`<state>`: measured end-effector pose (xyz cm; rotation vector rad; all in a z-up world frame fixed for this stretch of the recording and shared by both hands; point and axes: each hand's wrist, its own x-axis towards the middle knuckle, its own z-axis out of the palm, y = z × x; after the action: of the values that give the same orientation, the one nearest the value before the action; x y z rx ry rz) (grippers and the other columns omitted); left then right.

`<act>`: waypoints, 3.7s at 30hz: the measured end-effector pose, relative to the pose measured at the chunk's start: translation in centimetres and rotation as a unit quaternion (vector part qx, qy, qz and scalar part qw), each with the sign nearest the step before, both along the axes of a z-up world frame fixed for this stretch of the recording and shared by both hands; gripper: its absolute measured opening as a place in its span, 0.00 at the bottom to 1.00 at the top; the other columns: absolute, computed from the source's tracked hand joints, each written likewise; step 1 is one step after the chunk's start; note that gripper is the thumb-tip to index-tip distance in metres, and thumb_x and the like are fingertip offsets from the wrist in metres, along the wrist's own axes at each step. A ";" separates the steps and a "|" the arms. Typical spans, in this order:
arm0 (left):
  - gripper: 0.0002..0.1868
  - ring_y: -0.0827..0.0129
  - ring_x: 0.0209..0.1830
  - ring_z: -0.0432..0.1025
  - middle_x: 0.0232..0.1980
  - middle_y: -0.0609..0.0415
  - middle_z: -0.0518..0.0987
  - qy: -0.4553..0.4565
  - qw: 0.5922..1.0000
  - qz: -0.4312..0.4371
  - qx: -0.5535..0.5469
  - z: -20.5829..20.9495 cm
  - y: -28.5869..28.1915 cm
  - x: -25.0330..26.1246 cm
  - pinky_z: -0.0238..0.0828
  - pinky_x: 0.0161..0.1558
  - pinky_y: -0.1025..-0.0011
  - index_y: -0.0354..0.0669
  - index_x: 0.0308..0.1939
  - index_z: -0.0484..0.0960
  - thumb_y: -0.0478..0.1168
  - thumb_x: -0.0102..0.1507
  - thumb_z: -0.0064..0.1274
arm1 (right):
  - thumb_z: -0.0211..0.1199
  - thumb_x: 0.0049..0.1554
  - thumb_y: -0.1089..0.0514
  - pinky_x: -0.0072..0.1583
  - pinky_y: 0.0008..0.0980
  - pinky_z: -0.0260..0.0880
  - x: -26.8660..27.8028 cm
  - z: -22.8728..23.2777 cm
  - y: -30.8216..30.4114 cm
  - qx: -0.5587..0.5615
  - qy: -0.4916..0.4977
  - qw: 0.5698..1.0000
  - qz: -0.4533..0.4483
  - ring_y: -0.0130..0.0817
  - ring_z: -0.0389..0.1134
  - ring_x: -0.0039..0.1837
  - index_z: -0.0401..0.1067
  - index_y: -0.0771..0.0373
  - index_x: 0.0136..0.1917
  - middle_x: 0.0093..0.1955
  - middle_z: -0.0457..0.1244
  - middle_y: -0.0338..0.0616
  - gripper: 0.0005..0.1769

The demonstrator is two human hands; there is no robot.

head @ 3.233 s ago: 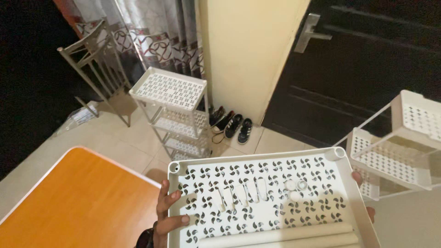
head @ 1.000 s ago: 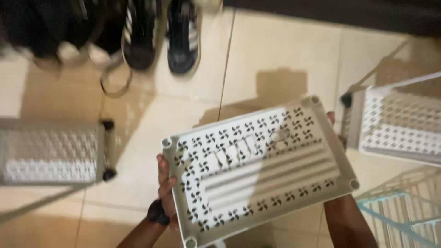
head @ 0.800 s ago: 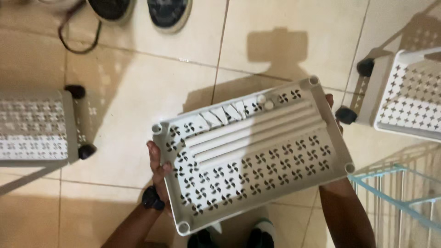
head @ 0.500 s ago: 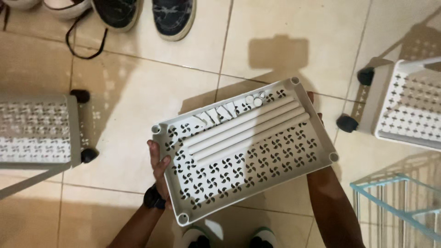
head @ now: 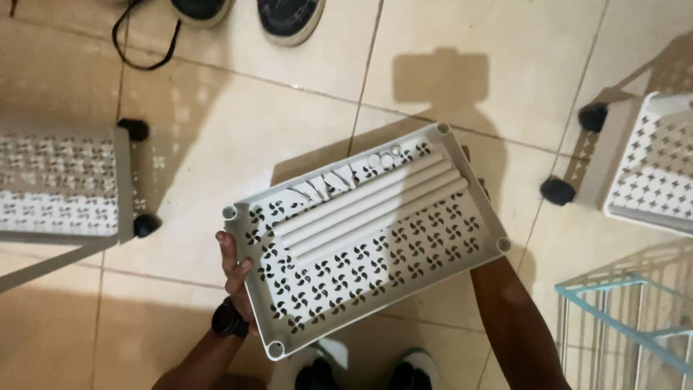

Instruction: The person assembles a white plastic shelving unit by inserting small white plastic connectors into the holes of perforated trays and then attaching the trays to a white frame. The person places the assembled unit on the floor and adjusts the frame on the table.

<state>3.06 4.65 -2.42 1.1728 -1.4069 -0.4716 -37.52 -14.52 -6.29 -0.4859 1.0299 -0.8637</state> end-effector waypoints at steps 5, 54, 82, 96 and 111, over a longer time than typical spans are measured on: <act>0.45 0.48 0.89 0.35 0.85 0.39 0.47 0.005 1.000 0.006 0.002 -1.5 2.2 0.5 0.29 0.86 0.42 0.49 0.73 0.63 0.77 0.67 0.25 | 0.54 0.62 0.33 0.73 0.42 0.59 0.8 -1.2 -0.4 0.007 0.005 1.000 0.018 0.43 0.58 0.75 0.50 0.65 0.82 0.77 0.55 0.52 0.48; 0.25 0.66 0.56 0.74 0.58 0.47 0.79 0.156 0.820 0.000 0.550 7.6 -8.9 1.6 0.71 0.57 0.67 0.39 0.72 0.63 0.46 0.73 0.34 | 0.39 0.67 0.33 0.80 0.41 0.43 4.7 10.0 -3.3 -0.127 0.277 0.935 0.180 0.46 0.42 0.86 0.37 0.57 0.86 0.88 0.41 0.51 0.43; 0.48 0.34 0.85 0.28 0.84 0.25 0.36 -0.252 0.886 0.030 0.387 11.9 -9.2 0.2 0.27 0.80 0.45 0.23 0.80 0.37 0.59 0.72 0.36 | 0.46 0.66 0.30 0.79 0.61 0.35 16.0 14.3 -3.7 -0.448 0.598 0.538 0.391 0.58 0.43 0.83 0.53 0.59 0.83 0.83 0.45 0.64 0.43; 0.46 0.55 0.82 0.41 0.84 0.51 0.43 0.456 0.576 0.052 0.676 8.2 7.0 -3.1 0.44 0.74 0.50 0.50 0.81 0.34 0.66 0.65 0.26 | 0.52 0.55 0.24 0.66 0.45 0.66 27.6 12.3 -10.2 -0.192 0.363 0.586 0.698 0.51 0.70 0.65 0.75 0.53 0.67 0.63 0.69 0.53 0.41; 0.22 0.63 0.65 0.68 0.64 0.51 0.74 0.757 0.459 0.023 0.465 10.5 4.3 -5.9 0.63 0.71 0.58 0.43 0.65 0.68 0.44 0.68 0.45 | 0.46 0.54 0.20 0.69 0.43 0.62 28.2 9.9 -8.0 -0.181 0.353 0.556 0.730 0.51 0.65 0.70 0.73 0.50 0.69 0.68 0.66 0.52 0.45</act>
<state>-2.86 8.99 8.07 0.8823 0.6573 -1.7924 -9.30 -22.55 3.66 -1.7996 0.7134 0.7840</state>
